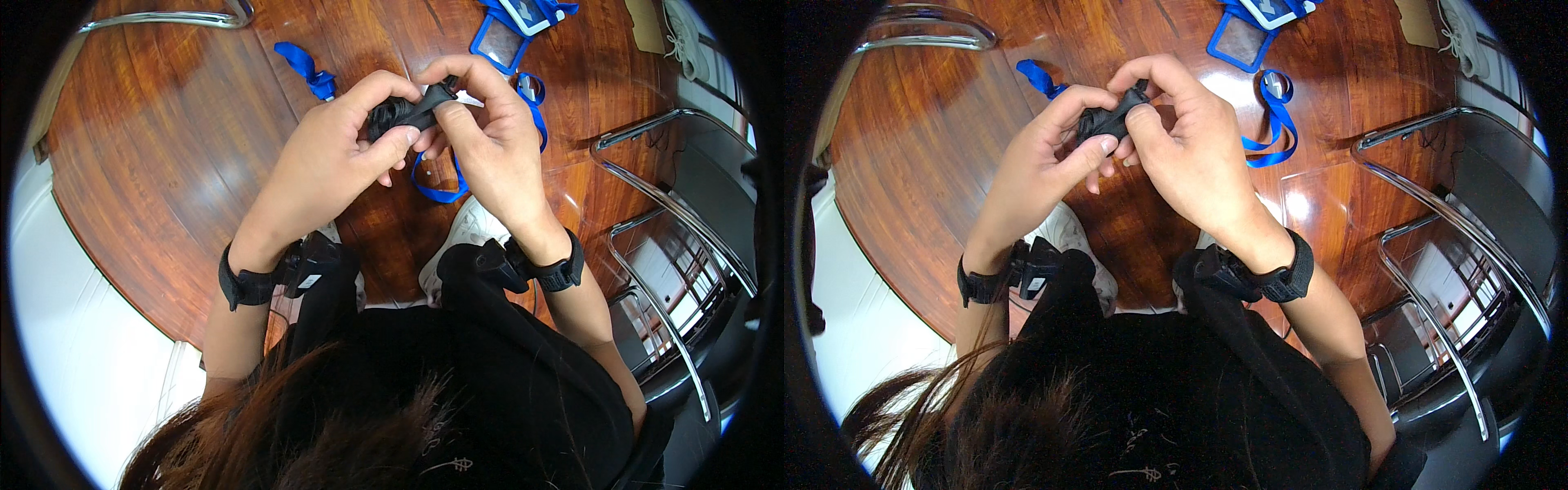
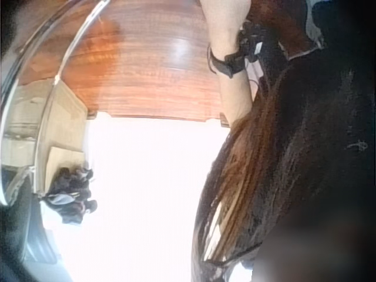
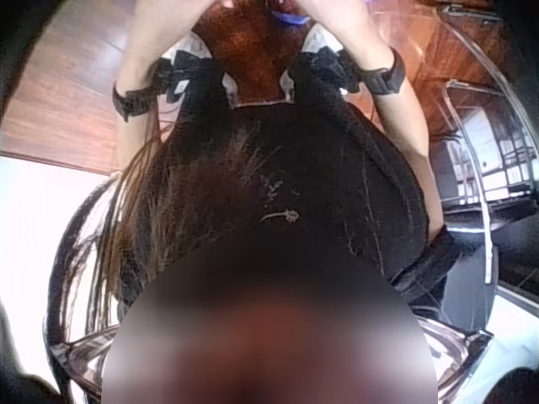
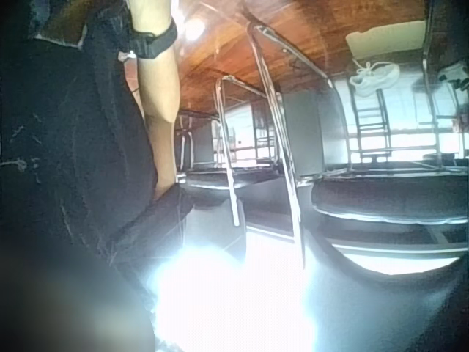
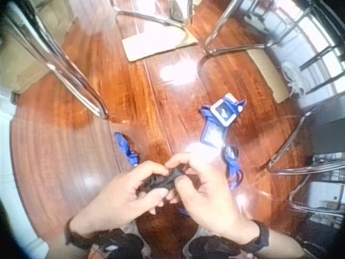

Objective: The person manipulates a blue strap and a black strap on a wooden table. They thread the blue strap through a plastic buckle, then thread the black strap through a metal buckle, and finally fold and tuck the black strap into a pouch-like component.

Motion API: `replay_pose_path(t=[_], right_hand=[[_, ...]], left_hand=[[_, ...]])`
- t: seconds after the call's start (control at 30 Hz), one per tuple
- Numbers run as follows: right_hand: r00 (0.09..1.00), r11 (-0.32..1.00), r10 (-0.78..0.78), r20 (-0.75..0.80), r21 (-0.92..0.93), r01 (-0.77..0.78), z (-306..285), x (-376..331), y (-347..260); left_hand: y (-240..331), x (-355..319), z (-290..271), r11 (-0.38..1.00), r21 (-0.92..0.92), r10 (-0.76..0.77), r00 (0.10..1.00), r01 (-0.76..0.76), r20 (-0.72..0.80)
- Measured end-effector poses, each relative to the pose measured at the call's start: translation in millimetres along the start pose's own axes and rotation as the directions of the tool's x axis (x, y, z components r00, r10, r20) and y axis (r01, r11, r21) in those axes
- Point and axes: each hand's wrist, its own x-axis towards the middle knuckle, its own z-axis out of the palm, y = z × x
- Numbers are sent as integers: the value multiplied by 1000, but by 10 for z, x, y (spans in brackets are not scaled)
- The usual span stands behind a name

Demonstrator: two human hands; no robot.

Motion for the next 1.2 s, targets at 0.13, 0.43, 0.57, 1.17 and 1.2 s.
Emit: replay_pose_path(t=[0.13, 0.43, 0.57, 1.17, 1.2], right_hand=[[998, 993, 60, -23, 101, -58, -12, 25, 6], [992, 967, 124, 3, 222, -122, -97, 75, -31], [991, 983, 132, -20, 134, -128, -140, 44, -61], [935, 765, 341, 101, 548, -338, -223, 82, 3], [912, 636, 366, 186, 665, -391, -241, 80, 12]], left_hand=[[13, -8, -54, 1000, -6, 15, 999, -15, 38], [61, -16, -76, 996, 57, -66, 996, 63, 53], [99, -1, -85, 984, 94, -163, 978, 152, 128], [101, 22, 36, 970, 238, -57, 998, 56, -3], [84, 24, 52, 974, 216, -63, 998, 63, -8]])
